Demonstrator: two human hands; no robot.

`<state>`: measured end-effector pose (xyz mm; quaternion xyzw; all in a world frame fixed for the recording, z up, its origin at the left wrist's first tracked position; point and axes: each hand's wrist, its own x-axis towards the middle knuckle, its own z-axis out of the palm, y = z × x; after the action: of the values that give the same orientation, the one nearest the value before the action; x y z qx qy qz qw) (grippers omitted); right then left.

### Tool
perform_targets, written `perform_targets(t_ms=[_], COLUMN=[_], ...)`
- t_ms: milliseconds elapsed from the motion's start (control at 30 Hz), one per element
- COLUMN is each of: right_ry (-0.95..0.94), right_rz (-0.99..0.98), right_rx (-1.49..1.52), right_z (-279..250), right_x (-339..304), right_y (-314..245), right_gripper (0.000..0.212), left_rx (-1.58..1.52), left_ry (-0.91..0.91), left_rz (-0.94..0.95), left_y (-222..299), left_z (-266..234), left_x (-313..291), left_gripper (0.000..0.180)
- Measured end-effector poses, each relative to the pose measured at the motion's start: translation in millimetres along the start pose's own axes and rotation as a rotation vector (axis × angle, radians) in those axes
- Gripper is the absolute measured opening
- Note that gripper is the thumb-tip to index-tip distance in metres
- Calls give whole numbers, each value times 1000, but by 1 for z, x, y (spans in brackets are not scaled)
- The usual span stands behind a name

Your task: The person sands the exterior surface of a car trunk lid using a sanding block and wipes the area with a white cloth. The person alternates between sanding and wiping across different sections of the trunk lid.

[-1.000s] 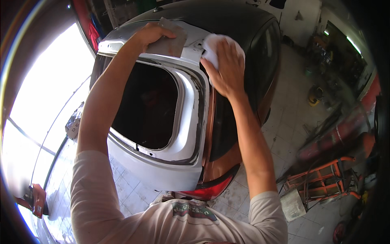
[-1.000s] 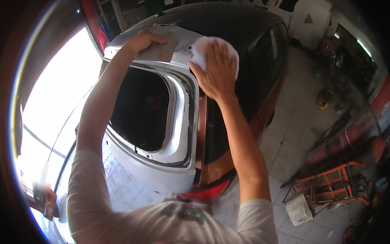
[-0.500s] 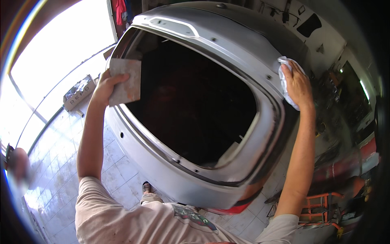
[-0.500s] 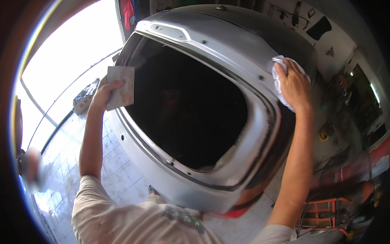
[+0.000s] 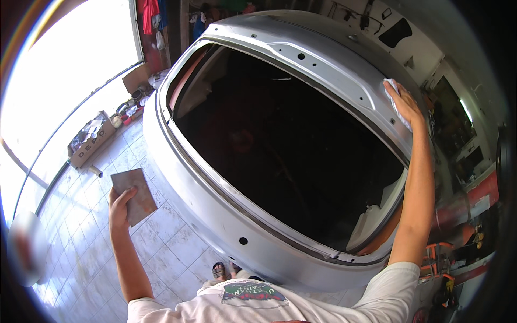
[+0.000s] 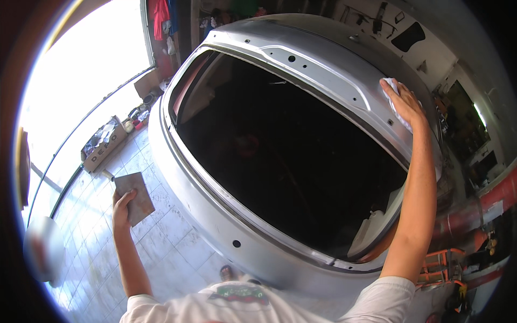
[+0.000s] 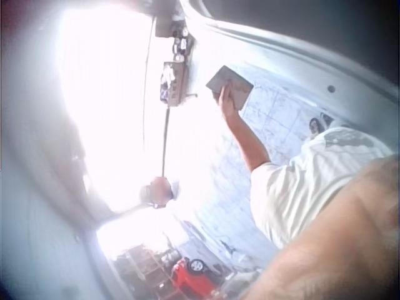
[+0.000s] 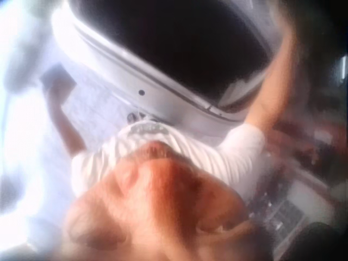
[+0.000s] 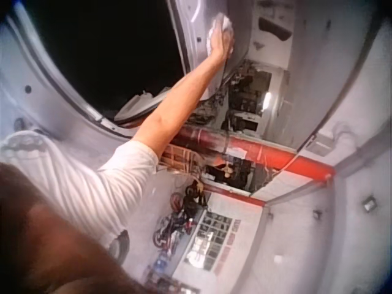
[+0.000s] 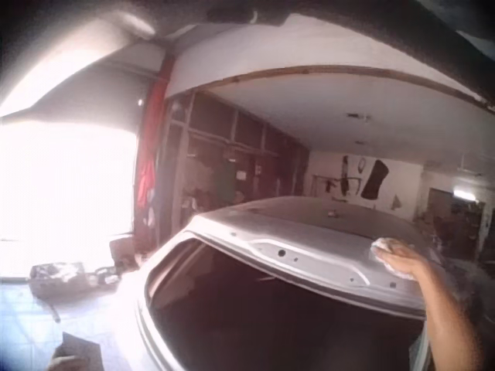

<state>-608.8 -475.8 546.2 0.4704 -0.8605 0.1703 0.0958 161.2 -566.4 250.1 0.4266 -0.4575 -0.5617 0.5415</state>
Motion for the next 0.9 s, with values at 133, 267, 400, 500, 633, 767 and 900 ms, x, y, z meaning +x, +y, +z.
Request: perform_targets(t_ms=[133, 267, 400, 500, 633, 767, 900], right_ry=[-42, 2, 43, 37, 24, 77, -76], right_rz=[-49, -17, -9, 42, 44, 3, 22], right_rx=[60, -3, -78, -90, -100, -221, -400], right_z=[13, 45, 56, 69, 104, 151, 192], right_x=[22, 33, 67, 80, 120, 174, 199], right_y=[-105, -155, -174, -210, -288, -375, -495], right_gripper=[122, 128, 133, 134, 132, 124, 108], left_rx=[-49, 17, -6, 6, -6, -55, -75], left_ry=[90, 4, -148, -220, -310, -317, -293], left_rz=[-52, -30, -7, 23, 0, -129, -195], left_y=[-8, -9, 10, 16, 15, -1, -10], left_z=[-41, -40, -34, -31, -51, -77, -100], left_x=[19, 62, 142, 201, 292, 352, 391], left_gripper=[40, 40, 41, 41, 40, 35, 33])
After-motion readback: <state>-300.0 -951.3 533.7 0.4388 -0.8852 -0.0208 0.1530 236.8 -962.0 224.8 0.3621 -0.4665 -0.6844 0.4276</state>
